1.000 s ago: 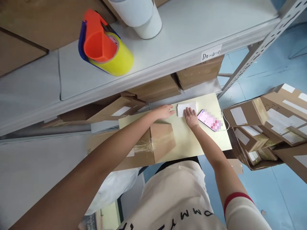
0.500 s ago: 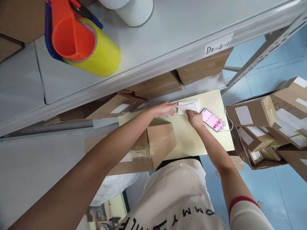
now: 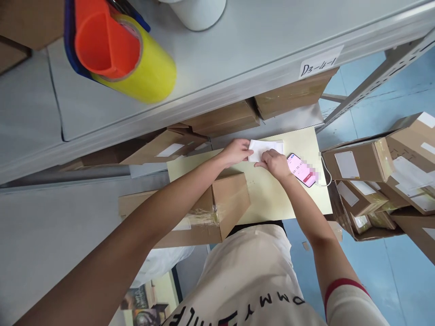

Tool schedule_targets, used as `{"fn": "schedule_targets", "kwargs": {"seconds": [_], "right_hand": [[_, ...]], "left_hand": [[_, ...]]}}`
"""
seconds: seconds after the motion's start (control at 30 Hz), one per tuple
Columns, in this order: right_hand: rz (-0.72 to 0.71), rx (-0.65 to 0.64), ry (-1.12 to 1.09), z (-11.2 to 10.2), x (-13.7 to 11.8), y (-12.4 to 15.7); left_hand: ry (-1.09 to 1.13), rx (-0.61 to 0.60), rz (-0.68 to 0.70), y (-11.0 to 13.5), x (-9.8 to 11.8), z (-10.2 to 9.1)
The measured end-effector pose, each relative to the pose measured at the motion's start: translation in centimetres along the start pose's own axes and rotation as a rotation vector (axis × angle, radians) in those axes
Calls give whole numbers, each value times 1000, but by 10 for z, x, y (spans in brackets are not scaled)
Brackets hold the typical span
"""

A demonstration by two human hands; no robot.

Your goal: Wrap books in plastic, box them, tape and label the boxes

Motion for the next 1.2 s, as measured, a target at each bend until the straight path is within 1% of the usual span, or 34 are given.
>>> {"fn": "schedule_targets", "kwargs": {"seconds": [0.1, 0.17, 0.23, 0.3, 0.37, 0.4, 0.43, 0.47, 0.5, 0.57, 0.6, 0.63, 0.7, 0.73, 0.77, 0.83, 0.9, 0.93, 0.97, 1.07, 1.1, 1.17, 1.2], "right_hand": [[-59, -35, -6, -13, 0, 2], [-65, -11, 24, -21, 0, 6], [2, 73, 57, -28, 2, 11], [125, 203, 75, -31, 5, 15], [240, 322, 73, -30, 6, 17], [276, 359, 61, -28, 5, 16], [294, 373, 43, -26, 3, 15], [294, 363, 21, -22, 0, 12], [279, 329, -5, -18, -3, 9], [225, 212, -56, -9, -13, 3], [189, 143, -79, -5, -18, 0], [152, 77, -100, -1, -23, -1], [88, -25, -129, 5, -33, -2], [71, -51, -136, 6, -36, -1], [74, -50, -134, 5, -37, 0], [134, 20, -114, 0, -34, 0], [200, 112, -99, -7, -26, -4], [214, 130, -104, -10, -22, -7], [215, 120, -119, -12, -17, -11], [217, 2, -189, -10, -5, -26], [229, -31, -207, -9, -2, -30], [249, -56, -226, -9, 2, -35], [249, -55, -227, -10, 1, -37]], "left_hand": [[-89, 53, 36, -4, -5, -2], [-129, 76, 46, -6, -9, -4], [-167, 90, 49, -6, -10, -6], [-222, 157, 84, -3, -6, -8], [-275, 269, 157, 6, 4, -11], [-277, 299, 191, 11, 11, -12], [-252, 289, 205, 16, 16, -12], [-201, 241, 192, 21, 21, -10], [-133, 163, 161, 25, 24, -8], [-11, 21, 105, 31, 28, -4], [14, -8, 101, 33, 29, -4], [8, -4, 117, 34, 30, -5], [-76, 61, 172, 34, 31, -10], [-130, 101, 193, 34, 30, -14], [-181, 136, 208, 34, 30, -18], [-269, 179, 236, 35, 29, -28], [-355, 186, 270, 40, 30, -40], [-396, 179, 285, 43, 30, -46], [-432, 168, 295, 46, 31, -51], [-499, 181, 295, 56, 31, -65], [-524, 221, 289, 59, 31, -68], [-607, 367, 305, 69, 34, -69], [-667, 441, 335, 75, 37, -67]]}}
Point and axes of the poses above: each hand's wrist, its own y-axis away from the middle knuckle, its own z-axis out of the palm, x = y × z, the point moved 4 cm from there along -y, towards the middle knuckle, and after that the axes turned 3 degrees about -x, right-handed, at the moved point
